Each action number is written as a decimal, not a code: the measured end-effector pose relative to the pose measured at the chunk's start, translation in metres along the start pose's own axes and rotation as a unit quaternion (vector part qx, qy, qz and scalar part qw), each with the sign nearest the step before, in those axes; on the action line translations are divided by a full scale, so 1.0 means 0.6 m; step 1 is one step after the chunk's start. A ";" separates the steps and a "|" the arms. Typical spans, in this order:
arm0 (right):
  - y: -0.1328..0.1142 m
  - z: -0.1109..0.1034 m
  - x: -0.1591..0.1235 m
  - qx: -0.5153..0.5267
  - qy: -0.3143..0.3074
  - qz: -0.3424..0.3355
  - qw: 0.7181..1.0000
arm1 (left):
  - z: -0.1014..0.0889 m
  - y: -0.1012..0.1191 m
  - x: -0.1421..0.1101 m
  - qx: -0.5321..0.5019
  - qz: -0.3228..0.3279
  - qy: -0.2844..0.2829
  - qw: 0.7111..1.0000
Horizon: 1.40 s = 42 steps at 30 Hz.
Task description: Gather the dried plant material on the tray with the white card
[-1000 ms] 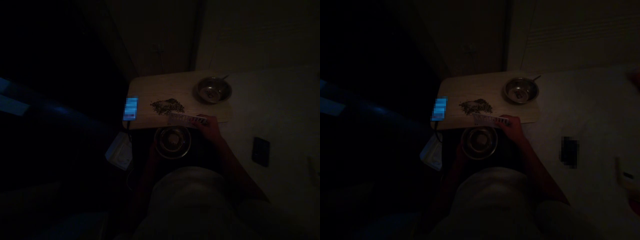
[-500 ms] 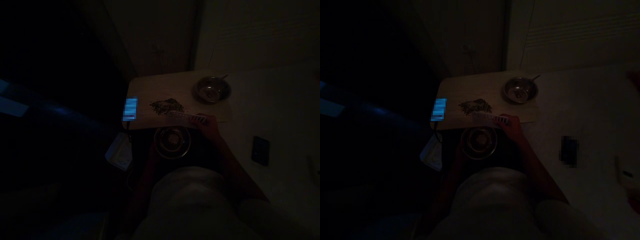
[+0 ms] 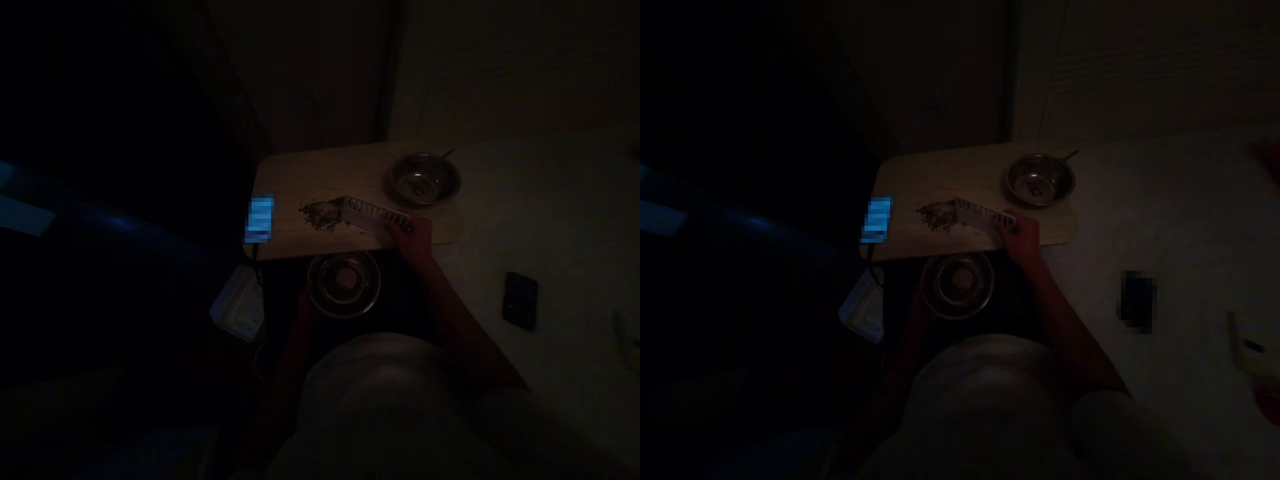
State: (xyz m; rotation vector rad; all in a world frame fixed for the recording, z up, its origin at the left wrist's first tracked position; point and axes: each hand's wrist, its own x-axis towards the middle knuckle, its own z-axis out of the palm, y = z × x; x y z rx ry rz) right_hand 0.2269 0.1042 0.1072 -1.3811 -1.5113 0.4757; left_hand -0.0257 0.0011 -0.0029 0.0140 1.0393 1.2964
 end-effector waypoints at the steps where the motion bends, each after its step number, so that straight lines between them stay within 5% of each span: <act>1: -0.001 0.000 -0.002 0.001 -0.004 -0.002 1.000 | 0.001 0.000 0.000 0.003 0.000 0.008 1.000; 42: -0.028 -0.024 -0.014 0.016 -0.102 0.004 0.995 | -0.011 -0.006 0.013 -0.013 0.004 -0.007 1.000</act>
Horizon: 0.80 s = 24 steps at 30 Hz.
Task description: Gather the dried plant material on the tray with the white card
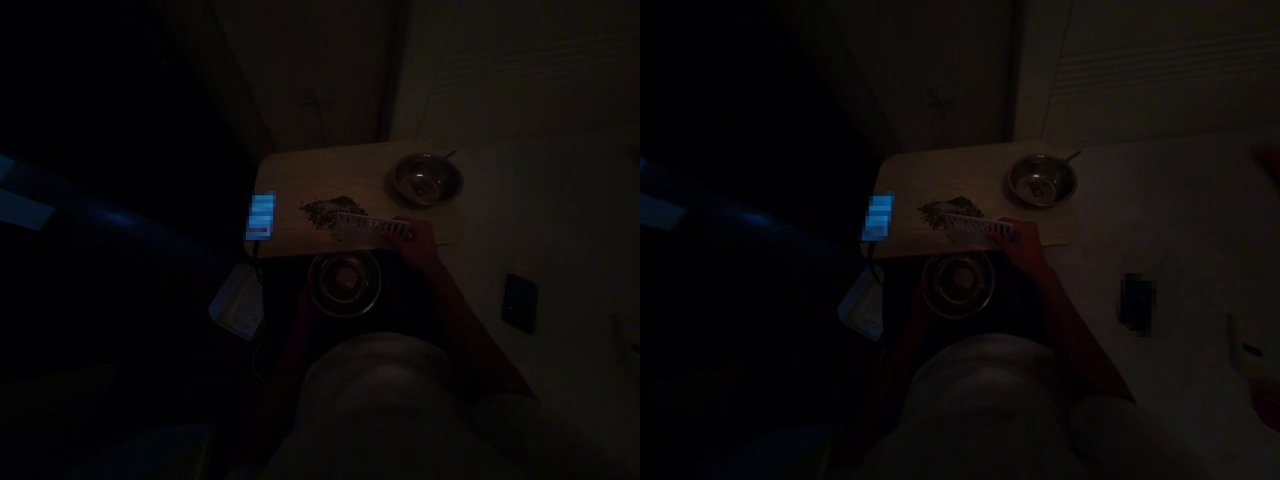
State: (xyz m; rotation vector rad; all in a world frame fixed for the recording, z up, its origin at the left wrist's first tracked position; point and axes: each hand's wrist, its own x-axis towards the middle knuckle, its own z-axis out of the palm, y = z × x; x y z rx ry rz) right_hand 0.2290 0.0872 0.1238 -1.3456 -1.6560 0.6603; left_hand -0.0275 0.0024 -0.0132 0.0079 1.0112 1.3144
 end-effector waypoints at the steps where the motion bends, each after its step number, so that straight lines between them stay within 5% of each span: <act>1: -0.001 -0.002 0.000 0.001 0.002 0.002 1.000 | 0.001 0.000 0.000 -0.001 0.004 0.002 1.000; 24: 0.003 0.004 -0.012 0.030 0.020 0.019 0.999 | 0.002 0.001 -0.003 0.007 0.014 -0.033 0.999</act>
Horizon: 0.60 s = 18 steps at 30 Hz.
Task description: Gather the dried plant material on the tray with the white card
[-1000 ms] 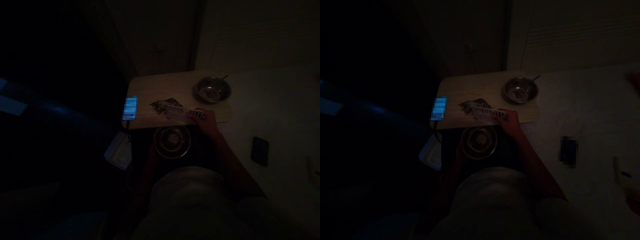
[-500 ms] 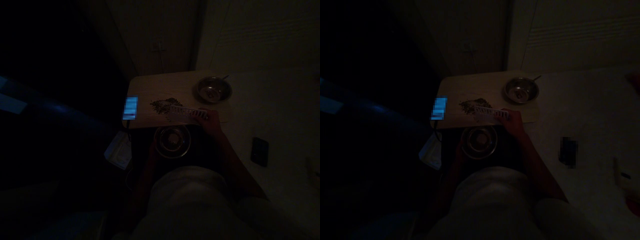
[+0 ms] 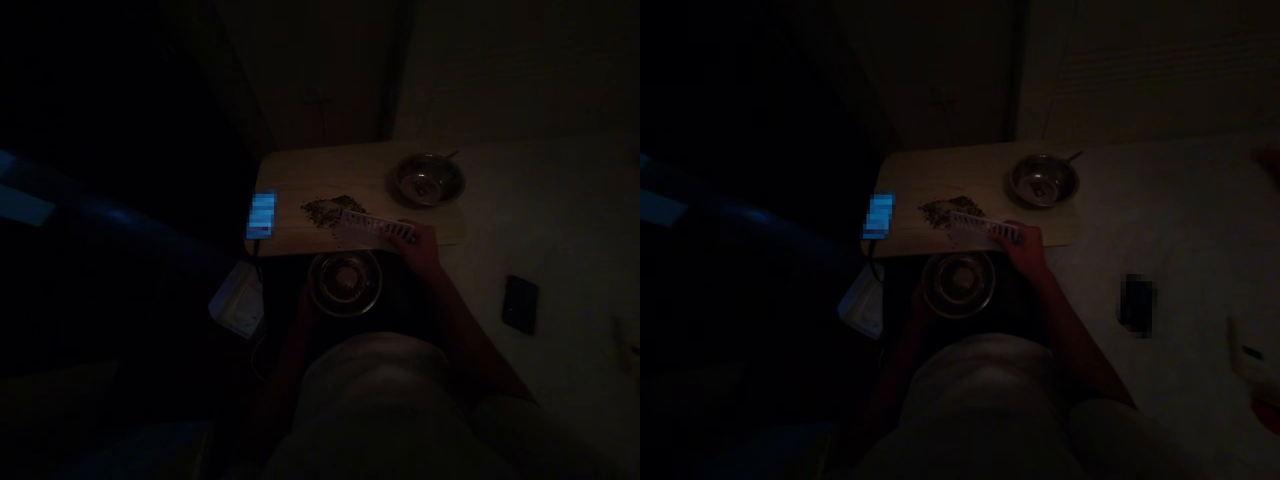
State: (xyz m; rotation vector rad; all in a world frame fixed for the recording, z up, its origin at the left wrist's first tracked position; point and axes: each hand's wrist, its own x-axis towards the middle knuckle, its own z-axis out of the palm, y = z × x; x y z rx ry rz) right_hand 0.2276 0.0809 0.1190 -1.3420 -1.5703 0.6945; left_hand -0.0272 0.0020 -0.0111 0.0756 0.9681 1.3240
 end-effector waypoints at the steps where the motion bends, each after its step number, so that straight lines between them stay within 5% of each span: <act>1: 0.000 0.002 0.001 -0.004 -0.001 -0.004 1.000 | 0.000 0.000 0.000 -0.001 0.005 -0.003 1.000; 18: 0.001 0.005 -0.002 0.001 -0.022 0.002 1.000 | -0.008 -0.006 0.013 -0.005 -0.003 0.028 1.000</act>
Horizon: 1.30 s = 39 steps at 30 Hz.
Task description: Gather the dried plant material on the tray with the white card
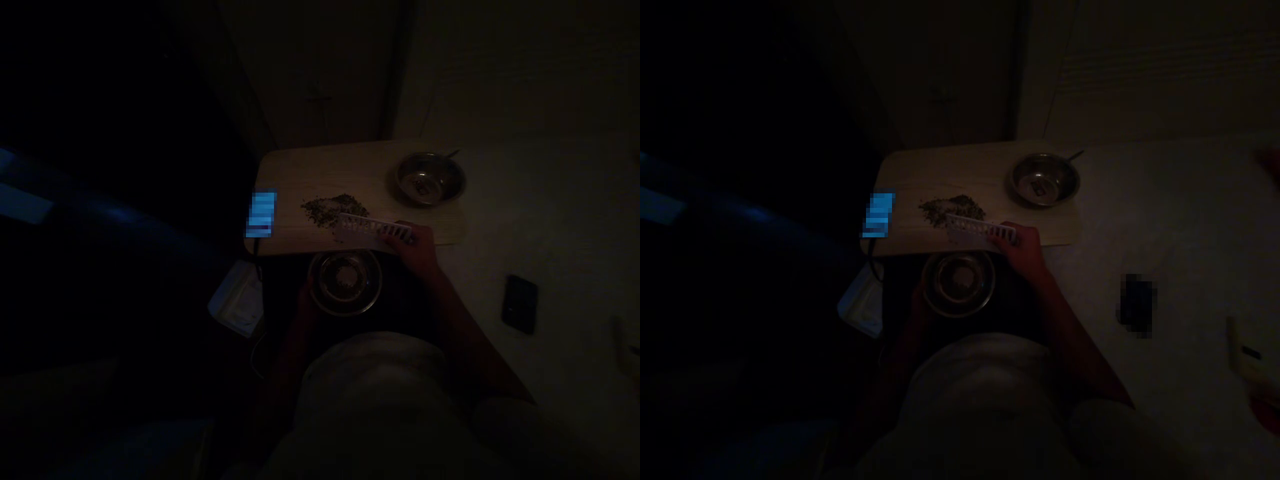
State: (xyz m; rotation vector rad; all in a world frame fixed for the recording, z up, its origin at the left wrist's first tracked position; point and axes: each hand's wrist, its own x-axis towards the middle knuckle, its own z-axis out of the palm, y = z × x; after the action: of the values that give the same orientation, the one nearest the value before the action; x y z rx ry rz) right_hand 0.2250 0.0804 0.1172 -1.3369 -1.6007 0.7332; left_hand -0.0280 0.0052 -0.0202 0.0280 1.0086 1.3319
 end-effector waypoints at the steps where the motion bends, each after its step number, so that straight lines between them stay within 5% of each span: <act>1: 0.001 -0.002 -0.001 0.001 0.000 0.003 1.000 | 0.001 0.001 -0.002 0.000 0.001 -0.002 1.000; 13: 0.006 -0.015 -0.013 0.000 -0.024 0.004 1.000 | 0.011 0.008 -0.015 0.009 -0.007 -0.004 1.000; 21: -0.004 -0.009 -0.008 0.019 0.013 0.016 1.000 | 0.009 0.009 -0.014 0.005 -0.016 0.008 1.000; 30: 0.010 -0.010 -0.010 0.025 -0.034 0.022 0.999 | 0.006 0.006 -0.010 -0.006 -0.021 -0.014 1.000; 34: 0.007 -0.007 -0.010 0.039 -0.010 0.019 0.999 | 0.005 0.005 -0.006 0.010 -0.012 0.025 1.000; 39: 0.006 0.000 -0.006 0.026 0.004 0.011 1.000 | 0.012 0.009 -0.009 -0.001 -0.016 0.007 1.000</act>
State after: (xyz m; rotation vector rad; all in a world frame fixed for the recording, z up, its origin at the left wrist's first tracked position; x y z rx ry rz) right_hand 0.2264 0.0781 0.1129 -1.3197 -1.5531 0.7767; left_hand -0.0272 0.0059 -0.0100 0.0012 1.0156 1.3045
